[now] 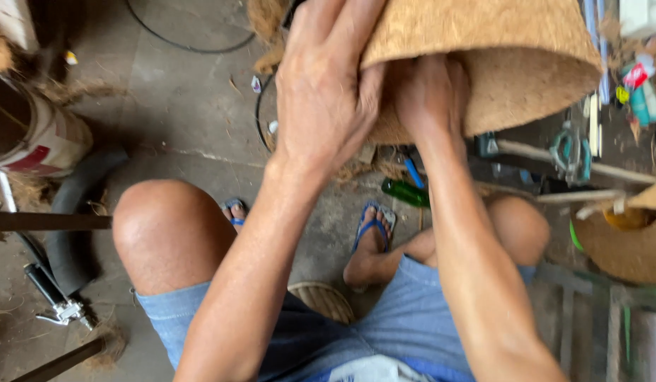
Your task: The person uses a green glass bottle to press and smooth the inside of a cylindrical coconut fiber mat. They repeatedly rotate the bottle along the inner surface to shape and compact the material.
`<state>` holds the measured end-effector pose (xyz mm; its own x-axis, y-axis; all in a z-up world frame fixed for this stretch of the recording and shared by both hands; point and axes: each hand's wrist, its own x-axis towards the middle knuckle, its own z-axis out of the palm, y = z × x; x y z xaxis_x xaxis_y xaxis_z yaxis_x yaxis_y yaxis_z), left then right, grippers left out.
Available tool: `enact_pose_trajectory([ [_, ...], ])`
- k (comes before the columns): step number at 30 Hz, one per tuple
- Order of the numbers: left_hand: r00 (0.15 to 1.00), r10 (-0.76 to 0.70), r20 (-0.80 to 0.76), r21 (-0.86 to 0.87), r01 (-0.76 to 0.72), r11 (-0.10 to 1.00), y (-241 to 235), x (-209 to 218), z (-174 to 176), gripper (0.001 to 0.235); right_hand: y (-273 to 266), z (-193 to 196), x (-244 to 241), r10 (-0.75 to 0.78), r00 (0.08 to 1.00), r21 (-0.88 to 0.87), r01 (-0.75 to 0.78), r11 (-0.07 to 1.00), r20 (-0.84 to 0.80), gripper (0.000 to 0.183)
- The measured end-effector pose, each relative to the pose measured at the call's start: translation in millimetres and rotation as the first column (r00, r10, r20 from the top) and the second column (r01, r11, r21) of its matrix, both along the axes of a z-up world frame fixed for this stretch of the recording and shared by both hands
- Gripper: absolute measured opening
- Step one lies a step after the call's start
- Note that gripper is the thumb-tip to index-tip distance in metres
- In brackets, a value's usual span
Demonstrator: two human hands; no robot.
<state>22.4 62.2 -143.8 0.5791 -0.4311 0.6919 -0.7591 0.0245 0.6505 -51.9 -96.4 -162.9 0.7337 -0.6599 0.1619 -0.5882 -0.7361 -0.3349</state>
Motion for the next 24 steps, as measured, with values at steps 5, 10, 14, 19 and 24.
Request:
enact_pose_trajectory([
  [5, 0.999, 0.0, -0.044, 0.024, 0.001, 1.0, 2, -2, -4, 0.041, 13, 6, 0, -0.098, 0.983, 0.083, 0.111, 0.99, -0.153, 0.02],
  [10, 0.999, 0.018, -0.044, 0.002, -0.018, 1.0, 0, -1, -4, 0.036, 24, 9, 8, -0.163, 0.951, 0.21, 0.221, 0.952, -0.264, 0.024],
  [14, 0.997, -0.01, -0.083, 0.012, 0.011, 1.0, 5, 1, -12, 0.053, 8, -4, 4, -0.144, 0.986, 0.176, 0.156, 0.972, -0.08, 0.036],
  [19, 0.988, -0.054, -0.142, 0.061, 0.064, 0.996, 9, -3, -13, 0.064, 14, 11, 5, -0.132, 0.988, 0.348, 0.153, 0.925, -0.085, 0.043],
  [24, 0.967, -0.045, -0.251, -0.185, -0.002, 0.983, -1, 0, -25, 0.045, 0, -1, 12, -0.157, 0.987, 0.497, 0.153, 0.854, -0.035, 0.068],
])
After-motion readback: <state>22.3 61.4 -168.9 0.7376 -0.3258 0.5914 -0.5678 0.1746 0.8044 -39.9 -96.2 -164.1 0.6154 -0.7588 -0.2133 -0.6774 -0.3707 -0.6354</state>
